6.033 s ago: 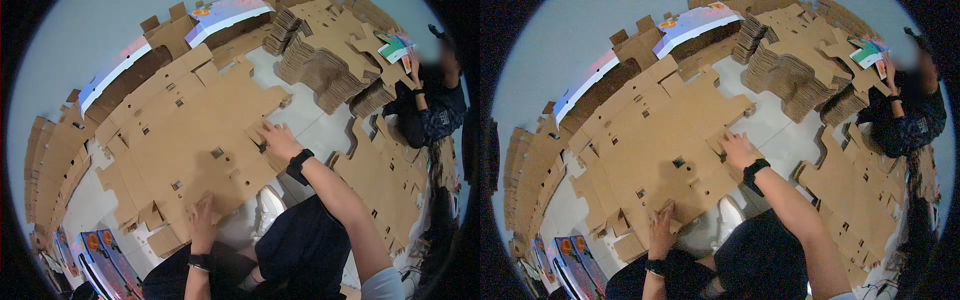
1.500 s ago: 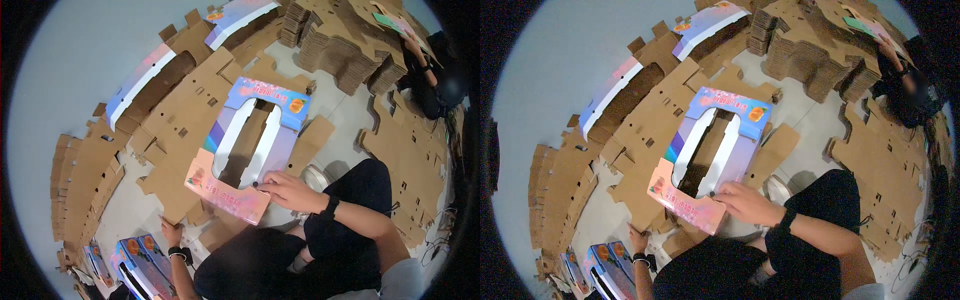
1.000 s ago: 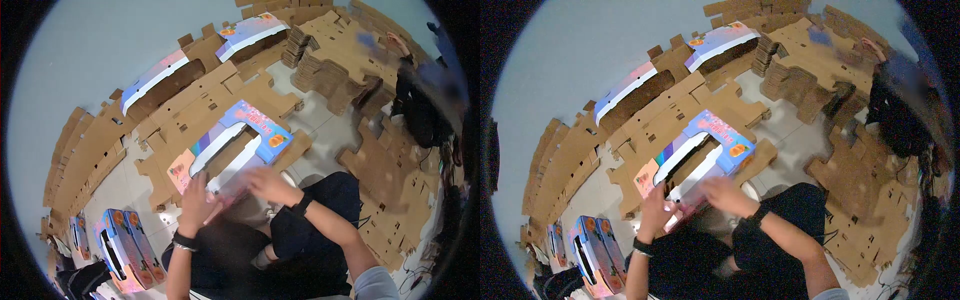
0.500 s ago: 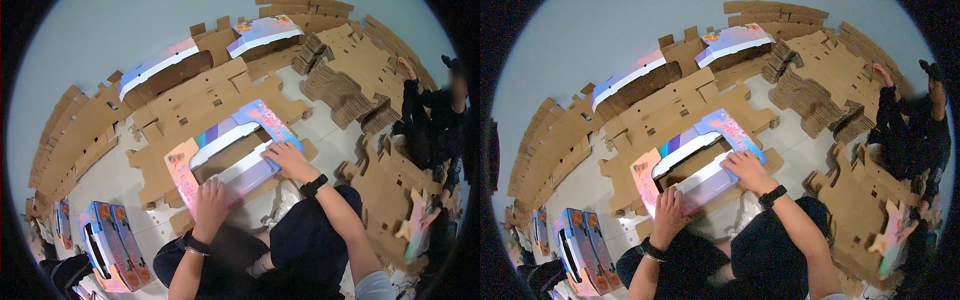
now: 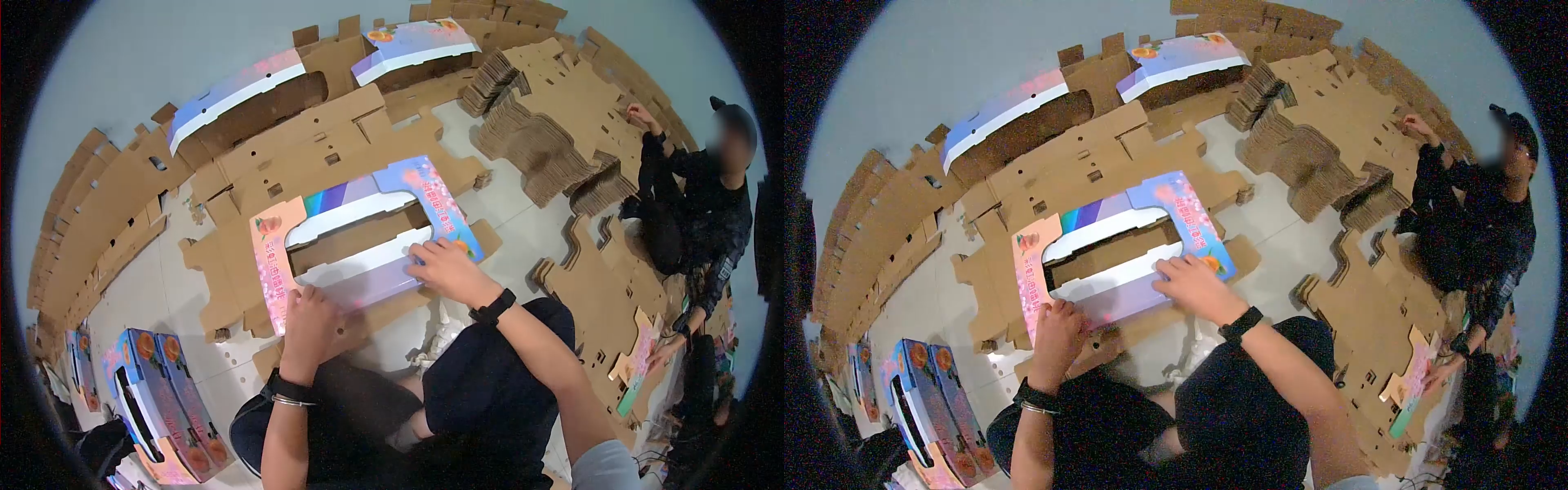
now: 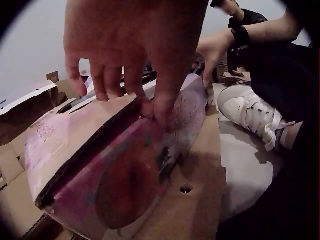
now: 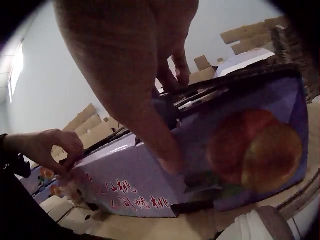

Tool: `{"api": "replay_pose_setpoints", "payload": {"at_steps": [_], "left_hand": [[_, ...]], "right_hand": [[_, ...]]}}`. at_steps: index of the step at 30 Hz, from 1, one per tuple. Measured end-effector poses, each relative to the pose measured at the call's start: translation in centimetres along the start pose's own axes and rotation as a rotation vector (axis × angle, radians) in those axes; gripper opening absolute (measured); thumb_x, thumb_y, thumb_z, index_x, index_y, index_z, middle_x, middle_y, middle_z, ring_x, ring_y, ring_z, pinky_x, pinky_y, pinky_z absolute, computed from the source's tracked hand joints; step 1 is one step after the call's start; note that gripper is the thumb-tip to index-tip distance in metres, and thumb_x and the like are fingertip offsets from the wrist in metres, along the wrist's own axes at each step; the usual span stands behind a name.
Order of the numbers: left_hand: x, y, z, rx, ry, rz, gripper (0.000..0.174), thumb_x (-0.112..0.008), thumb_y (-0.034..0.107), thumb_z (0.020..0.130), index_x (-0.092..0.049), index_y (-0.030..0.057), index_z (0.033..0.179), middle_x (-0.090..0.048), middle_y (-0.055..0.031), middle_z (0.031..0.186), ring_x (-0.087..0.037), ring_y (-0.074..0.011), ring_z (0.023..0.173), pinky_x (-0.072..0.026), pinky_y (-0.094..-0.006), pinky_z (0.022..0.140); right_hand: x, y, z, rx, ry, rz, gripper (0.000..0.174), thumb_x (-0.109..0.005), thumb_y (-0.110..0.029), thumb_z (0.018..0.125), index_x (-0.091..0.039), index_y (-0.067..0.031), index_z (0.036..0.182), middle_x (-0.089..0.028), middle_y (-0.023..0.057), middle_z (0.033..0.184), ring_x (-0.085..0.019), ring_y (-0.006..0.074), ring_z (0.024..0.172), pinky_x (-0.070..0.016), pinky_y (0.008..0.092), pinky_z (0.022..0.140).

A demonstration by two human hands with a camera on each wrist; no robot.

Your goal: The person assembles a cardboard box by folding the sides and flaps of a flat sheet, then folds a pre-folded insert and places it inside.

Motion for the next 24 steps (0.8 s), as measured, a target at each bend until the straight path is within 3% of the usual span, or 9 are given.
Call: {"api": "replay_pose_setpoints", "payload": {"at_steps": [3,9,22,24], "left_hand": [[-0.7,-0.5,-0.1,-0.016,0.13,0.016,0.007,-0.06,0.014,0.076,-0.06,0.0073,0.074,-0.059,-0.0096,0.079,-0.054,-0.0261,0.089,-0.0434,-0.0427,0.077],[-2.2,-0.7,-0.1,0.058,0.021,0.122,0.015,-0.067,0.017,0.07,-0.062,0.0072,0.08,-0.055,-0.0104,0.084,-0.051,-0.0287,0.094,-0.0419,-0.0406,0.085],[-0.8,-0.8,0.0,-0.01,0.183,0.174,0.011,-0.059,0.018,0.08,-0.058,0.0081,0.084,-0.058,-0.0107,0.094,-0.054,-0.0269,0.092,-0.0434,-0.0424,0.079],[0.8,-0.4,-0.5,-0.013,0.328,0.18,0.011,-0.058,0.016,0.081,-0.058,0.0066,0.087,-0.057,-0.0132,0.094,-0.054,-0.0303,0.094,-0.0444,-0.0435,0.078]], "right_hand": [[0.5,-0.6,-0.2,0.035,0.029,0.015,0.017,-0.058,-0.012,0.073,-0.061,-0.0141,0.089,-0.052,0.0045,0.104,-0.053,0.0189,0.096,-0.0404,0.0334,0.081],[0.7,-0.6,-1.0,-0.012,0.039,-0.056,0.018,-0.058,-0.014,0.073,-0.061,-0.015,0.091,-0.051,0.0033,0.104,-0.051,0.0176,0.099,-0.0391,0.0329,0.079],[1.0,0.0,-0.6,-0.104,0.175,-0.098,0.022,-0.059,-0.012,0.072,-0.059,-0.0127,0.094,-0.051,0.0056,0.109,-0.049,0.0206,0.098,-0.0385,0.032,0.08],[0.6,-0.2,-0.7,-0.115,0.171,-0.1,0.024,-0.062,-0.012,0.07,-0.059,-0.0116,0.093,-0.052,0.0063,0.111,-0.049,0.0217,0.099,-0.0397,0.0336,0.081]]}}
Point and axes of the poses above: each hand's wrist, its own z-axis towards the middle knuckle, its own x-axis out of the back of the hand, y = z × x, the point moved 10 cm from there along z, towards the middle knuckle
